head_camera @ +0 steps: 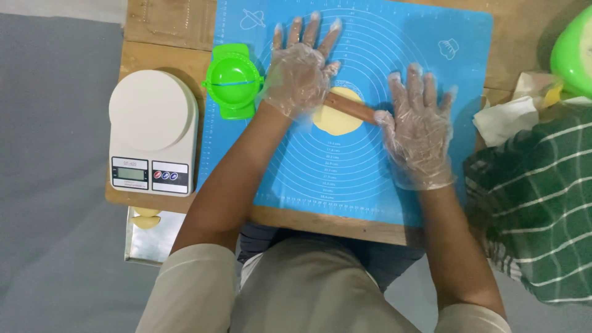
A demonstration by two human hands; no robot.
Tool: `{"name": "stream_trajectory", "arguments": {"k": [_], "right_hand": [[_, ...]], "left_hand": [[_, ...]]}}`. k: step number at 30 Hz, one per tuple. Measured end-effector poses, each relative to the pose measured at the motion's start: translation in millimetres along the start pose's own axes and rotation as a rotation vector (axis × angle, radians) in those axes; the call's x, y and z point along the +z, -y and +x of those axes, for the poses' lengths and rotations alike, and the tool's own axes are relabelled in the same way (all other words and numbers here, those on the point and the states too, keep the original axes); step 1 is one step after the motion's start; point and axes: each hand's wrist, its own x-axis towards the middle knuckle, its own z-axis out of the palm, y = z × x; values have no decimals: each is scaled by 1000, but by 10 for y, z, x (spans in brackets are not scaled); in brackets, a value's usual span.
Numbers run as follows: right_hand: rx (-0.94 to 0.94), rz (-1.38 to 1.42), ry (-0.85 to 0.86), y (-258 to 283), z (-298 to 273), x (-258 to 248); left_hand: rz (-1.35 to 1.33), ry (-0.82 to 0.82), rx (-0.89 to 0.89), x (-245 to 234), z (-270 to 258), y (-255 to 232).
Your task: Rolling out a small piece of dough using a wooden rolling pin on a silicone mat
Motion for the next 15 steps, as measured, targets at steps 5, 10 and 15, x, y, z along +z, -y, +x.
{"name": "stream_trajectory", "arguments": {"k": [5, 10, 15], "right_hand": [[139, -152, 111, -127, -107, 249], [126, 50, 6, 40, 50, -61], [89, 69, -12, -12, 19, 33]], "left_hand": [[-29, 77, -36, -8, 252, -32], [-25, 145, -35, -221, 392, -84], [-49, 92, -64, -90, 573, -100]]}}
